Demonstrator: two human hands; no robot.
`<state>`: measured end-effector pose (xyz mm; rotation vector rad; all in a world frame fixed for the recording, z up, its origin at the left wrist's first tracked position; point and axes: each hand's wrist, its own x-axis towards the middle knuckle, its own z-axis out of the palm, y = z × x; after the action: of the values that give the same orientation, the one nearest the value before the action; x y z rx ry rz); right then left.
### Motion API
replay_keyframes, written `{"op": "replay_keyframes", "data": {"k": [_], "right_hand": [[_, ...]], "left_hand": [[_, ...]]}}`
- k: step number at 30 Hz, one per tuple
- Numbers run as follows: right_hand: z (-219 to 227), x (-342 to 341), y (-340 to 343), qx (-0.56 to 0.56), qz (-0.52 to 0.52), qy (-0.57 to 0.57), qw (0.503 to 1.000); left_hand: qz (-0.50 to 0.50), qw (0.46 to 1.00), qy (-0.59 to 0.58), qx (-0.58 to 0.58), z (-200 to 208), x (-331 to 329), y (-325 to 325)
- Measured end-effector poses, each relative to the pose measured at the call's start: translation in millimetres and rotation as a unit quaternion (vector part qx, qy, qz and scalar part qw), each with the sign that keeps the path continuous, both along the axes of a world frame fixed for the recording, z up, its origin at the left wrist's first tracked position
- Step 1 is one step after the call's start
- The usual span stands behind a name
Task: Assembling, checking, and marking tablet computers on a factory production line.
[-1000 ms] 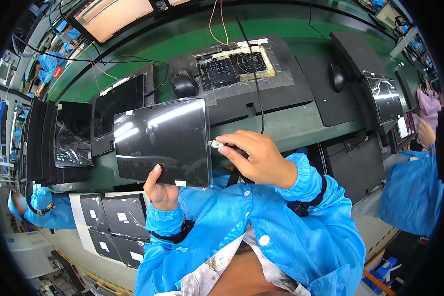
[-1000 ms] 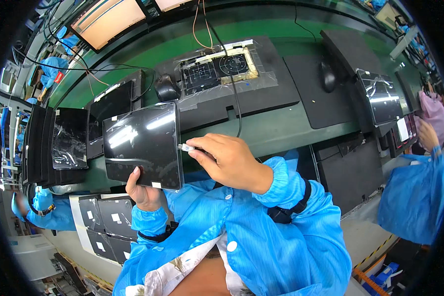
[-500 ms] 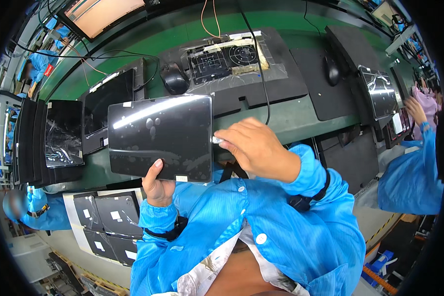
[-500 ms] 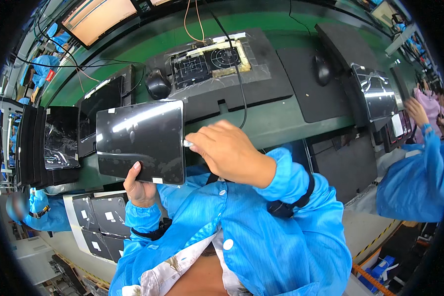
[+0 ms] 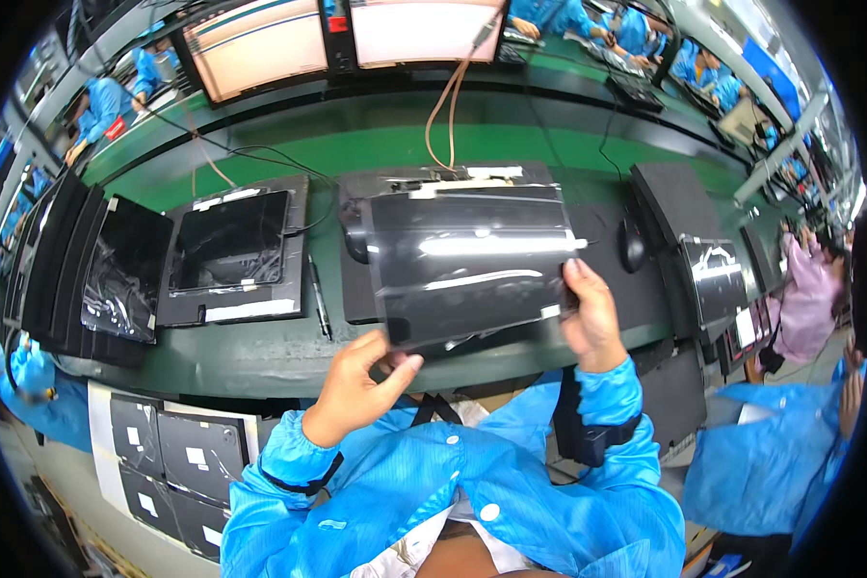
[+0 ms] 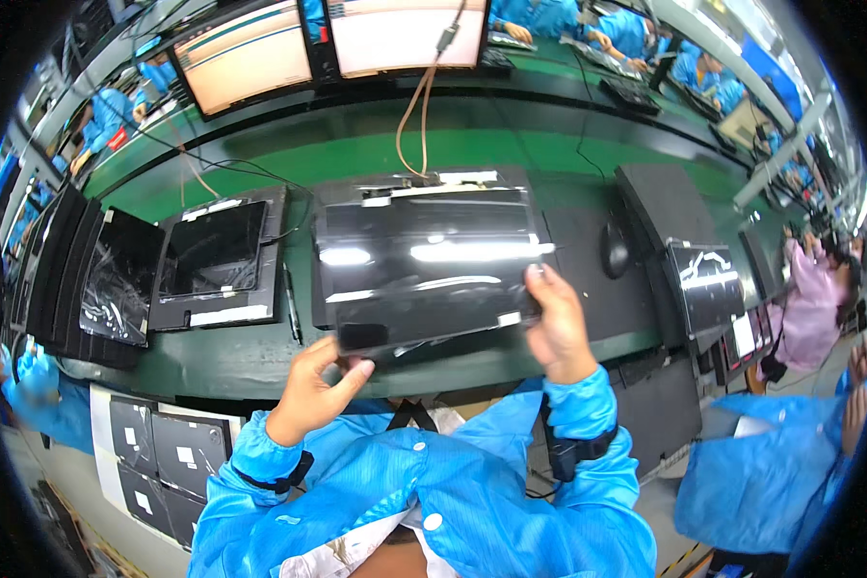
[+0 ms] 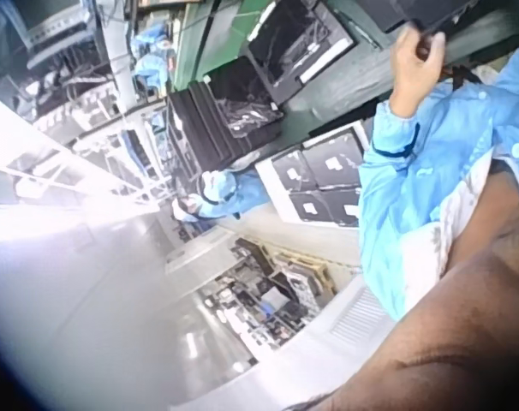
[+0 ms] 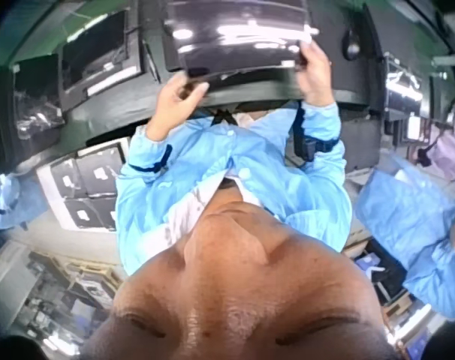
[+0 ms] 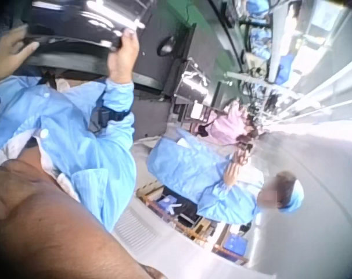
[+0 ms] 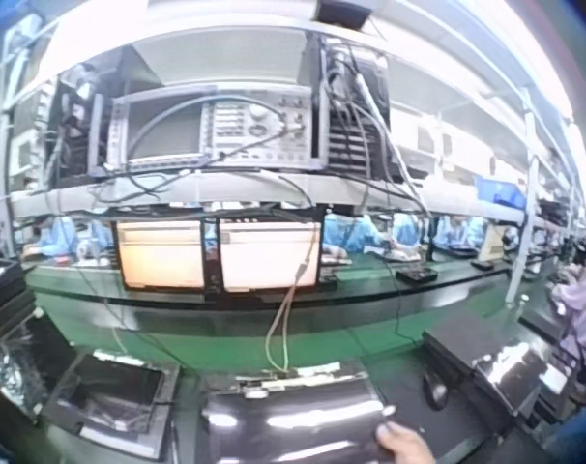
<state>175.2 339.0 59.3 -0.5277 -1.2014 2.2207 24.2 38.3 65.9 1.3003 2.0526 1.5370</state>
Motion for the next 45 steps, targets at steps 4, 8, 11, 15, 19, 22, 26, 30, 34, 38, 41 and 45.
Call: {"op": "replay_keyframes", "data": {"k": [4,8,11,15,19,22,26,30,34,38,41,45], "right_hand": [[-8,-11,54,0.030,0.060,0.003,0.998],[-21,-35,67,0.027,0.047,-0.048,0.997],[-26,-50,70,0.017,0.054,-0.071,0.996],[10,-48,68,0.147,0.085,-0.273,0.947],[16,-37,49,0.613,-0.116,-0.387,0.679],[12,-24,45,0.714,0.010,-0.293,0.636],[4,-26,48,0.719,-0.014,-0.292,0.630],[9,-35,34,0.750,-0.050,-0.265,0.604],[15,-52,-25,0.746,-0.086,-0.109,0.652],[23,-87,-104,0.759,0.129,0.022,0.638],[26,-128,-154,0.831,0.163,0.056,0.529],[19,-169,-190,0.897,0.225,0.074,0.374]], "left_hand": [[0.121,0.960,0.243,-0.067,-7,-16,10],[0.142,0.919,0.353,-0.101,-18,-26,36],[0.128,0.925,0.340,-0.116,-33,-32,40],[0.117,0.927,0.337,-0.116,-39,-33,41],[0.115,0.928,0.336,-0.110,-42,-33,41],[0.113,0.932,0.326,-0.110,-39,-32,41],[0.102,0.938,0.314,-0.105,-38,-33,40],[0.110,0.949,0.283,-0.080,-36,-35,30],[0.336,0.878,0.318,-0.121,-27,-28,-12],[0.355,0.879,0.260,-0.182,-43,-26,-38],[0.340,0.882,0.292,-0.143,-58,-30,-41],[0.356,0.893,0.258,-0.099,-54,-14,-76]]}}
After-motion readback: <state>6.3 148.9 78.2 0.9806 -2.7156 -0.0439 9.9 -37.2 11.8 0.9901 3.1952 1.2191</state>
